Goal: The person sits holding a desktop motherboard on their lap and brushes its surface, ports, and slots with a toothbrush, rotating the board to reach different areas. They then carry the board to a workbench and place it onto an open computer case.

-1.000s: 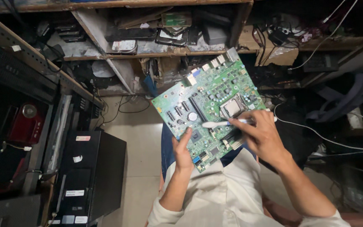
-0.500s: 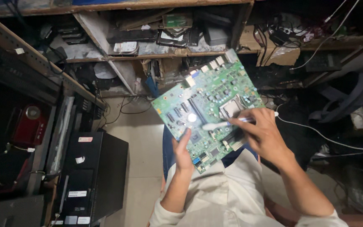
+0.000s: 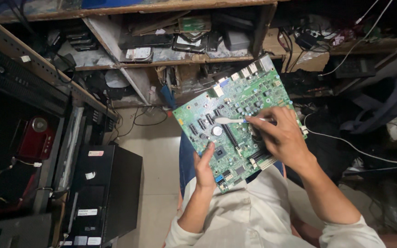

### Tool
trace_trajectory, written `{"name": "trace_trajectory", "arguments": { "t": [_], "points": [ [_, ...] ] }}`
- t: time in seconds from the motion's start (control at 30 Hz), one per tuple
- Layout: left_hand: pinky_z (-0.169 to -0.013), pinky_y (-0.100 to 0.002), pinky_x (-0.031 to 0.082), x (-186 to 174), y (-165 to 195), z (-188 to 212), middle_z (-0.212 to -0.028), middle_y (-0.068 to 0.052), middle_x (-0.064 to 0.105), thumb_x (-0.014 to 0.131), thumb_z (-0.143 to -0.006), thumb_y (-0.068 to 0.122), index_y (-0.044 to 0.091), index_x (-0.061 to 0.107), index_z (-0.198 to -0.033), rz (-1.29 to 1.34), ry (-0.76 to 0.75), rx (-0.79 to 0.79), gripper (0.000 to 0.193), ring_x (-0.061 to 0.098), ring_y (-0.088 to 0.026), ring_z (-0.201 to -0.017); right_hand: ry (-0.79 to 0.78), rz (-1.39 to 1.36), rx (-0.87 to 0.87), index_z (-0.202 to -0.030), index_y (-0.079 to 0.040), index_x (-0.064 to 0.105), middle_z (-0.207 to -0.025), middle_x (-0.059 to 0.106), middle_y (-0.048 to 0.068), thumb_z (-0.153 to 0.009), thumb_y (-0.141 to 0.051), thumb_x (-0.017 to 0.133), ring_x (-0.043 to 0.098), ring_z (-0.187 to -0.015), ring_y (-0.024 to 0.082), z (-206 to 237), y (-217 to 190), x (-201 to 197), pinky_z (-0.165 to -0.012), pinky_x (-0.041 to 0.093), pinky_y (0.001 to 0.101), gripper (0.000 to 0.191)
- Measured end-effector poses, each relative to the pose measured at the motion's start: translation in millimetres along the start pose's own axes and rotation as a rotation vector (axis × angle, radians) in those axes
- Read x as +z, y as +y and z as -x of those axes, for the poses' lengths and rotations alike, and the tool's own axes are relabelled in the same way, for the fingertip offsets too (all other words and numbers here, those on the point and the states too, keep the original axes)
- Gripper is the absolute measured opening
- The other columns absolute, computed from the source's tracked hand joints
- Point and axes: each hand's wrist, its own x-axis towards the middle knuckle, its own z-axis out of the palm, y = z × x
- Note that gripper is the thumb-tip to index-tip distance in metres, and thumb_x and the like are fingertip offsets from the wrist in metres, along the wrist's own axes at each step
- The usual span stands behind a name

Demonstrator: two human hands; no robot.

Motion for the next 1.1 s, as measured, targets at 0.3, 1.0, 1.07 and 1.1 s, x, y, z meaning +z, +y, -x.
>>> {"name": "trace_trajectory", "arguments": {
  "t": [0.3,1.0,1.07,1.1],
  "points": [
    [-0.095,-0.037,0.052,-3,7,-5,-0.125,-0.012,0.068,0.062,-0.095,0.016,-0.002,0.058,-0.136,0.028,0.066,0.001,0.045,0.066,-0.022,-0.110,-0.095,0.066,-0.019,-0.123,-0.018,0.071,-0.118,0.061,0.007,-0.065,0.004,0.065,0.051,-0.111,0.032,22,-3,-16,-0.101,0.036,0.0460,0.063],
    [-0.097,-0.037,0.051,0,7,-4,-0.129,-0.014,0.067,0.059,-0.097,0.014,-0.003,0.055,-0.140,0.048,0.068,-0.004,0.047,0.066,-0.023,-0.113,-0.079,0.111,-0.050,-0.124,-0.016,0.070,-0.117,0.061,0.008,-0.064,0.004,0.065,0.053,-0.110,0.032,20,-4,-10,-0.103,0.035,0.0477,0.064],
    [-0.100,-0.036,0.051,0,8,-4,-0.132,-0.012,0.066,0.059,-0.095,0.014,-0.001,0.054,-0.140,0.064,0.073,0.001,0.048,0.066,-0.021,-0.116,-0.093,0.109,-0.050,-0.123,-0.015,0.070,-0.116,0.061,0.008,-0.065,0.003,0.066,0.053,-0.110,0.033,25,-4,-11,-0.103,0.035,0.0482,0.062],
    [-0.101,-0.035,0.050,0,8,-4,-0.133,-0.011,0.065,0.059,-0.094,0.015,0.000,0.054,-0.141,0.071,0.076,0.006,0.049,0.066,-0.020,-0.117,-0.099,0.109,-0.051,-0.123,-0.015,0.070,-0.115,0.060,0.008,-0.065,0.001,0.067,0.053,-0.109,0.032,26,-3,-11,-0.102,0.035,0.0486,0.060]
  ]
}}
